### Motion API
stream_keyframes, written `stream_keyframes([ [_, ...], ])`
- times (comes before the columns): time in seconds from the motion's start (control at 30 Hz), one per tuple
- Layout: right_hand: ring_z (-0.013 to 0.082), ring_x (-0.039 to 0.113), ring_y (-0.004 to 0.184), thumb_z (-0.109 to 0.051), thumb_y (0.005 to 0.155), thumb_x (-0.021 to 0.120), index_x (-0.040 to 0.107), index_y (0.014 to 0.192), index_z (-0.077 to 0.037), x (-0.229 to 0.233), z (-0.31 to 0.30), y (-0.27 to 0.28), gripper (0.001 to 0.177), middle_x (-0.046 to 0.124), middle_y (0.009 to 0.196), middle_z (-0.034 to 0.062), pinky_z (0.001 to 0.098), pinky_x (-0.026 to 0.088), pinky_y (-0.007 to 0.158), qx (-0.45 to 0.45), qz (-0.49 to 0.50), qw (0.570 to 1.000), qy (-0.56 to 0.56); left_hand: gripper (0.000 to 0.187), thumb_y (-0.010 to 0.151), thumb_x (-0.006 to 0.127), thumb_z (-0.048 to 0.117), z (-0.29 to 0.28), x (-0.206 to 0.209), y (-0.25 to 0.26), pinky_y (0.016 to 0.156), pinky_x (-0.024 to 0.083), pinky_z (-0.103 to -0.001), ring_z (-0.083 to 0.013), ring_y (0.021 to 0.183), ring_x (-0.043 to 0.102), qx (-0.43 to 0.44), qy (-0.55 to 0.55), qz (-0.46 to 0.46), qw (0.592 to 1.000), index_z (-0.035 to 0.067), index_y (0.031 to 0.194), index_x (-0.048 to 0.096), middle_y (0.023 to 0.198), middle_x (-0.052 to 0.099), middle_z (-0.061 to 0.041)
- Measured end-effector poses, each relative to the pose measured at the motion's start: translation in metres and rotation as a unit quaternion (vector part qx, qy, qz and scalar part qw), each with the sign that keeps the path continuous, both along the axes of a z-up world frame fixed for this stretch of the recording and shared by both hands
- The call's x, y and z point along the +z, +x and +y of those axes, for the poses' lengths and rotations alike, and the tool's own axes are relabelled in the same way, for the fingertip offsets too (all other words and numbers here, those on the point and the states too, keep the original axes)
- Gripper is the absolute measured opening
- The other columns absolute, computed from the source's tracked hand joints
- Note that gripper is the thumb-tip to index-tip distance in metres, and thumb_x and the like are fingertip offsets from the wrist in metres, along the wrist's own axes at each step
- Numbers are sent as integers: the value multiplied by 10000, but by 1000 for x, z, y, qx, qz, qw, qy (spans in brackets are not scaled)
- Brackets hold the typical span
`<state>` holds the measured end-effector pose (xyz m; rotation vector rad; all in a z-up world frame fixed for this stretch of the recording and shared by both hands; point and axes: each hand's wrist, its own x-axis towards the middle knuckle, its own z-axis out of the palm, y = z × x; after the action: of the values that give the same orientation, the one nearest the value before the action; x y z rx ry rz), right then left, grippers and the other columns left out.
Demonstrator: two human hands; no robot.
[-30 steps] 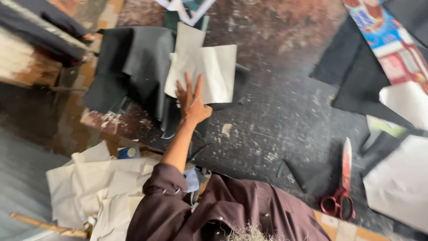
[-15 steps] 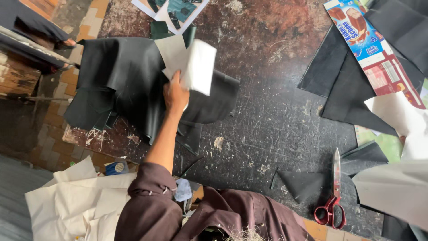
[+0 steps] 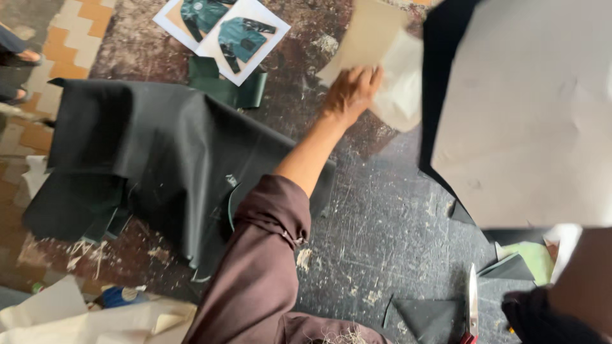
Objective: The person places a paper pattern on a black sheet of material, traces the outline with a pencil, and cuts the material with scissors. The person repeats this process for a second pattern piece.
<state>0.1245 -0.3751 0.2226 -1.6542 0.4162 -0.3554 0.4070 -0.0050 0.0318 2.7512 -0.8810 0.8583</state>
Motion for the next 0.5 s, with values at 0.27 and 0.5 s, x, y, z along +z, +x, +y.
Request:
stream_keyframes([
  [0.27, 220, 737, 911, -181, 950, 758, 583, 1228, 81, -78, 110, 213, 421, 725, 1025, 126, 339, 637, 821, 160, 4, 965, 208, 456, 820, 675, 90, 15, -1, -74, 1168, 284, -539, -363, 1379, 411, -18, 23, 272, 962, 51, 1272, 627, 1434, 503, -209],
  [0.5, 197, 708, 817, -146, 866, 815, 676, 1234, -31, -151, 107, 92, 410, 746, 925, 97, 341, 555, 747, 105, 33, 936, -335, 344, 846, 746, 130, 112, 78, -252, 1021, 523, -409, -272, 1172, 669, -15, -213, 232, 949, 66, 1184, 730, 1267, 714, -78],
])
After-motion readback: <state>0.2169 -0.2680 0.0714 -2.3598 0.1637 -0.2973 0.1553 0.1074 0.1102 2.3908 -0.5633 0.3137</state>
